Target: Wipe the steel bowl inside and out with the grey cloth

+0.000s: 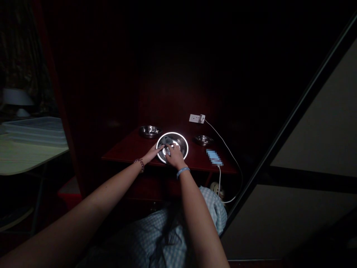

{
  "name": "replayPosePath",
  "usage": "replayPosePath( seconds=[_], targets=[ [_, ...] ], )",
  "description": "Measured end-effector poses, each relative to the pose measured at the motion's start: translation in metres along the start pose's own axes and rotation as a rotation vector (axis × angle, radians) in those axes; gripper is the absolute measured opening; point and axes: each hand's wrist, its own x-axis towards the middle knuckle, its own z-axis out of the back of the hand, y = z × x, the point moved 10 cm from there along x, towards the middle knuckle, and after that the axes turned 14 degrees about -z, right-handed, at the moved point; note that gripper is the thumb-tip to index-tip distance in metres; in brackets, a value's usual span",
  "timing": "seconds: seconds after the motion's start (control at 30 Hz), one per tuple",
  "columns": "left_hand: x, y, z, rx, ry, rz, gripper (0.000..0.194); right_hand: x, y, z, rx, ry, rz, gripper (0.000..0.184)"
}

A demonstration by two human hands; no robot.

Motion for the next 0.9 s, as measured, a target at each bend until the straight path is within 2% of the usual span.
replayPosePath(
  seconds=[0.1,0.2,0.5,0.9],
  targets=[
    [0.0,0.002,-0.001,-0.002,0.023,0.0,0.07,0.001,0.0,-0.003,0.059,0.038,-0.002,0.055],
    [0.0,0.002,-0.003,0.01,0.031,-0.003,0.073,0.0,-0.003,-0.005,0.088,0.064,-0.035,0.063],
    [0.0,0.003,-0.008,-0.012,0.076,0.007,0.084,-0.003,0.0,-0.011,0.019,0.127,-0.013,0.076],
    [-0.003,-0.006,-0.016,-0.081,0.148,0.014,0.08,-0.001,-0.003,-0.015,-0.019,0.117,-0.011,0.075]
  ],
)
